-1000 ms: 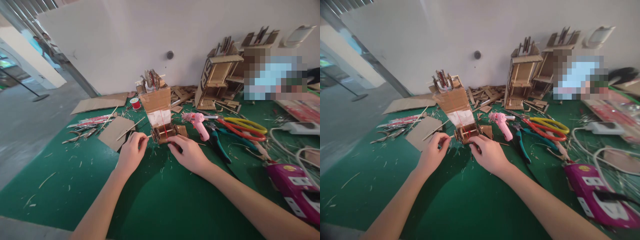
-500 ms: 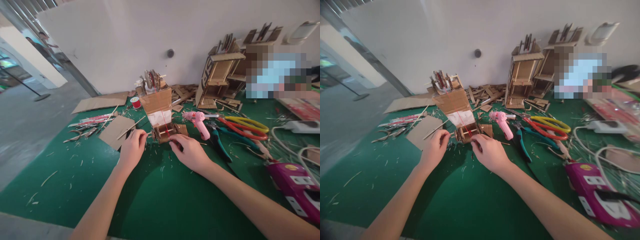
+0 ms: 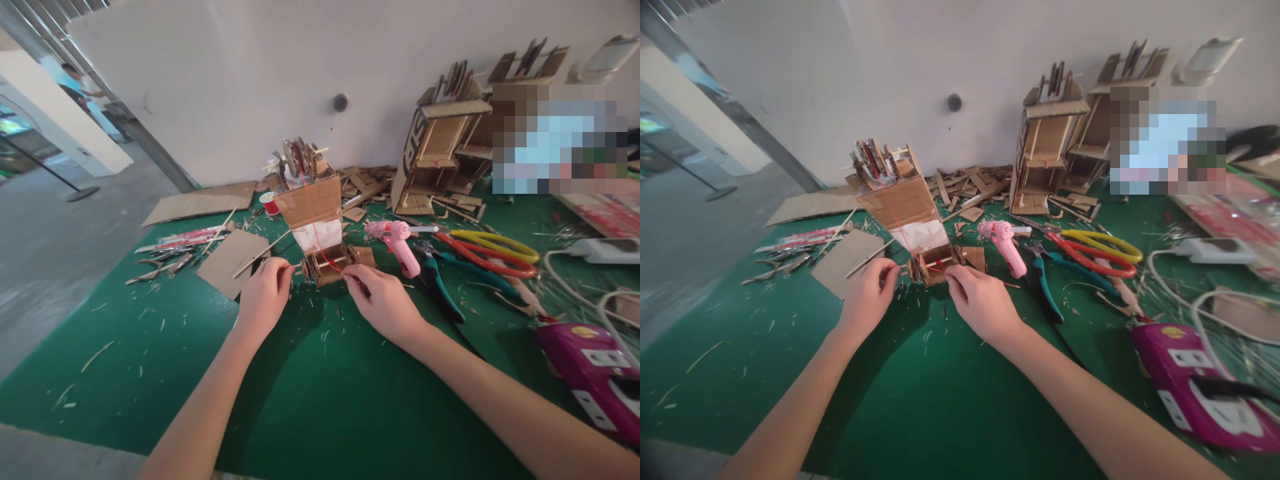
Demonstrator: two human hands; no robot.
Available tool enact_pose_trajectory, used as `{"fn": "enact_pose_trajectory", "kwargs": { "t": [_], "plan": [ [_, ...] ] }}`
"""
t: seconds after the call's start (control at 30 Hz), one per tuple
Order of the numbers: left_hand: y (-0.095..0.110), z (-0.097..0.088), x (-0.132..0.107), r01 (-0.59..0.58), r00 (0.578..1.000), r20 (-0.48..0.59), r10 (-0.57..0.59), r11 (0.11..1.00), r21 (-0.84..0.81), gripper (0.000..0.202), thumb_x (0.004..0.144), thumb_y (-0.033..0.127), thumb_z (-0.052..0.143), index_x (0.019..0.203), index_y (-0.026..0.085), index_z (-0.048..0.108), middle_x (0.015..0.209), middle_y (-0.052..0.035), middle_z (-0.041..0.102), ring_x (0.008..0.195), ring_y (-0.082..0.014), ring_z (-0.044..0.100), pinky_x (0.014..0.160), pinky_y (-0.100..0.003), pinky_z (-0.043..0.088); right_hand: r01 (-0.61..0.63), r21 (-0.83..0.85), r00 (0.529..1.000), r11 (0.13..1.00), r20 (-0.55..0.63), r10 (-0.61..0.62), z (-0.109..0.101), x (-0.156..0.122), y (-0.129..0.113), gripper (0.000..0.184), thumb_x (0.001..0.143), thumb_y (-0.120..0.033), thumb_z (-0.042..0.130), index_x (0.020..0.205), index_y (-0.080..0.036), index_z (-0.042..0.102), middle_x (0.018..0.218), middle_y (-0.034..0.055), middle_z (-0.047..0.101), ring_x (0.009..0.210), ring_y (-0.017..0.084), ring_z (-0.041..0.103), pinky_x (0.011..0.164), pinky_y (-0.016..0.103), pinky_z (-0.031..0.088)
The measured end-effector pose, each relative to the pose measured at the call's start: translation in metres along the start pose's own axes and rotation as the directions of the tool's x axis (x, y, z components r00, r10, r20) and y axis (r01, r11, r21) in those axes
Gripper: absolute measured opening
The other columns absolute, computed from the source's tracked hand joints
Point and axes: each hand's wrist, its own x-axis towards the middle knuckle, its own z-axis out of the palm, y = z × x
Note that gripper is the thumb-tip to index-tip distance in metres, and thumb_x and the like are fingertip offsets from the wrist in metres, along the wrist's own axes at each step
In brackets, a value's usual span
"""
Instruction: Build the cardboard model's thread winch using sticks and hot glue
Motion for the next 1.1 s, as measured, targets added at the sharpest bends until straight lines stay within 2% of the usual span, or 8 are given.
{"fn": "enact_pose_trajectory", "kwargs": {
  "t": [0.1,0.27,0.5,0.67,0.87,1.0,1.1],
  "plan": [
    [0.001,-0.001,0.000,-0.002,1.000,0.004,0.002,1.000,0.011,0.012,0.093,0.028,0.049,0.092,0.019,0.055,0.086,-0.0038,0.064,0.067,-0.0134,0.057,0.059,-0.024,0.040,-0.008,0.008,1.000,1.000,-0.013,0.008,-0.001,0.000,0.000,0.019,0.093,-0.022,0.046,0.100,-0.020,0.064,0.095,0.0047,0.071,0.079,0.018,0.068,0.073,0.029,0.052],
    [0.001,-0.001,0.001,-0.017,1.000,0.011,0.016,0.999,0.035,0.011,0.092,0.027,0.048,0.091,0.019,0.056,0.084,-0.0039,0.064,0.069,-0.0147,0.058,0.059,-0.025,0.040,-0.022,-0.064,0.999,0.998,0.038,0.024,0.000,0.001,-0.002,0.020,0.092,-0.024,0.047,0.097,-0.022,0.066,0.095,0.0035,0.072,0.077,0.018,0.069,0.068,0.029,0.052],
    [0.003,-0.002,0.000,-0.073,0.995,0.077,0.067,0.995,0.068,0.010,0.093,0.024,0.048,0.087,0.019,0.055,0.084,-0.0032,0.063,0.073,-0.0162,0.059,0.062,-0.026,0.040,0.005,-0.021,0.998,1.000,0.061,-0.004,0.001,0.004,-0.003,0.021,0.092,-0.023,0.050,0.099,-0.024,0.070,0.101,0.0008,0.072,0.088,0.018,0.069,0.082,0.032,0.053],
    [0.003,-0.002,0.000,-0.074,0.993,0.103,0.066,0.994,0.080,0.011,0.093,0.024,0.047,0.088,0.019,0.055,0.085,-0.0033,0.064,0.071,-0.0160,0.059,0.060,-0.026,0.040,0.008,-0.020,0.997,1.000,0.083,-0.007,0.001,0.005,-0.004,0.023,0.093,-0.024,0.049,0.102,-0.025,0.070,0.103,-0.0003,0.072,0.091,0.019,0.069,0.082,0.033,0.054],
    [0.003,-0.002,0.000,-0.047,0.989,0.144,0.037,0.997,0.068,0.012,0.094,0.025,0.045,0.091,0.020,0.056,0.086,-0.0036,0.065,0.071,-0.0167,0.060,0.061,-0.027,0.040,-0.006,-0.099,0.996,0.995,0.093,0.015,0.002,0.004,-0.005,0.025,0.092,-0.025,0.047,0.107,-0.026,0.067,0.104,0.0010,0.072,0.086,0.020,0.069,0.076,0.032,0.053],
    [0.002,-0.007,-0.003,-0.041,0.983,0.180,0.039,0.999,0.008,0.015,0.095,0.024,0.042,0.090,0.021,0.056,0.088,-0.0035,0.065,0.075,-0.0171,0.061,0.066,-0.029,0.044,-0.022,-0.147,0.993,0.989,0.115,0.039,0.001,0.003,-0.005,0.027,0.091,-0.026,0.047,0.111,-0.025,0.065,0.095,0.0015,0.072,0.068,0.016,0.066,0.061,0.028,0.049],
    [0.001,-0.011,-0.006,-0.044,0.979,0.198,0.052,0.998,-0.046,0.014,0.094,0.022,0.042,0.097,0.022,0.056,0.092,-0.0031,0.065,0.079,-0.0167,0.061,0.069,-0.029,0.046,-0.005,-0.176,0.992,0.984,0.123,0.027,0.001,0.003,-0.006,0.028,0.091,-0.027,0.046,0.113,-0.025,0.063,0.092,0.0017,0.071,0.062,0.014,0.062,0.055,0.025,0.044]
  ]
}}
